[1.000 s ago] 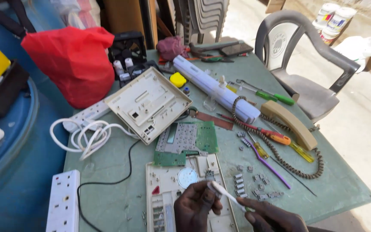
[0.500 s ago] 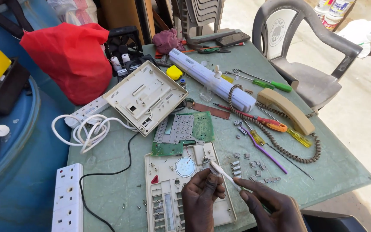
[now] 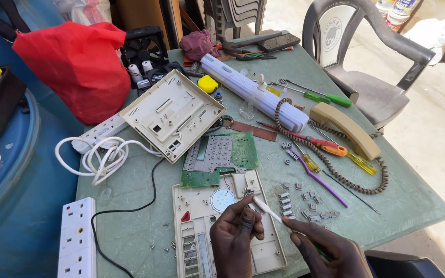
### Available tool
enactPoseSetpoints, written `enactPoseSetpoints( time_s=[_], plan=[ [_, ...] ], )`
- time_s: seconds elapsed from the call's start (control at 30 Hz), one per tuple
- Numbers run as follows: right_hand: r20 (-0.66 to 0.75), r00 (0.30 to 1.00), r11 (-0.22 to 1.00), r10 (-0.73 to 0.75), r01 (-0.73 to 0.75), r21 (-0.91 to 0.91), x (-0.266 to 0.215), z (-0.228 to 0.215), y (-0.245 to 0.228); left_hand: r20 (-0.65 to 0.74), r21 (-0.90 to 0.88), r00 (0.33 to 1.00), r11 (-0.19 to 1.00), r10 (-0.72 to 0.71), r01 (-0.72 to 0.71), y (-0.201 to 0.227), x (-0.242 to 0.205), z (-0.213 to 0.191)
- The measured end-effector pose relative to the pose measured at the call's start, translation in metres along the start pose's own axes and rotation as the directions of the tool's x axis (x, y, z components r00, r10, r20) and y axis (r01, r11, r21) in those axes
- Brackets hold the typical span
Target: The person sits at an outdoor workbench and uses a toothbrush to scrub small keypad buttons from a disassembled landline telephone, brushing them one at a time. They then press the cleaned buttons back into the keypad grid on the phone base.
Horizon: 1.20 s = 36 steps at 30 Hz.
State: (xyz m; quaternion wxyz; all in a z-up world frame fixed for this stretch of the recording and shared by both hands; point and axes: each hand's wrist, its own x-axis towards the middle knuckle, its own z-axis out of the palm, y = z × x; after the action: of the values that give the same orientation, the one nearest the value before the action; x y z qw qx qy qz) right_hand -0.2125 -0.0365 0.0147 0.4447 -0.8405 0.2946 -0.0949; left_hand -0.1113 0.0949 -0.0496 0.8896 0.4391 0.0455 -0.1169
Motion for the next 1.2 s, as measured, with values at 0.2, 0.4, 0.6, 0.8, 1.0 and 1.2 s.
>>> enactPoseSetpoints(
  time_s=[0.2, 0.4, 0.6, 0.8, 1.0, 1.2],
  plan=[
    [-0.072, 0.997, 1.0, -0.004, 0.005, 0.011, -0.006, 0.012, 0.007, 0.109, 0.066, 0.994, 0.998, 0.005, -0.012, 0.006, 0.0, -0.002],
    [-0.09, 0.995, 0.998, 0.038, -0.032, 0.062, -0.009, 0.005, -0.008, 0.136, 0.119, 0.991, 0.993, 0.005, -0.021, 0.003, 0.0, -0.004],
    [-0.105, 0.99, 0.992, -0.09, 0.099, 0.081, -0.014, 0.006, 0.001, 0.106, 0.095, 0.994, 0.995, -0.011, 0.001, 0.003, -0.005, 0.0],
    [0.009, 0.991, 0.991, -0.132, 0.132, 0.038, -0.003, -0.003, -0.003, 0.012, 0.066, 0.999, 0.997, -0.04, 0.039, -0.007, -0.003, -0.002],
    [-0.057, 0.97, 0.968, -0.238, 0.242, 0.062, -0.006, 0.003, -0.005, 0.149, 0.201, 0.988, 0.98, -0.044, 0.013, 0.009, -0.014, 0.009],
    [-0.037, 0.969, 0.967, -0.244, 0.246, 0.069, -0.017, -0.004, -0.015, 0.187, 0.095, 0.982, 0.995, 0.024, -0.042, 0.006, -0.006, 0.002]
  ],
)
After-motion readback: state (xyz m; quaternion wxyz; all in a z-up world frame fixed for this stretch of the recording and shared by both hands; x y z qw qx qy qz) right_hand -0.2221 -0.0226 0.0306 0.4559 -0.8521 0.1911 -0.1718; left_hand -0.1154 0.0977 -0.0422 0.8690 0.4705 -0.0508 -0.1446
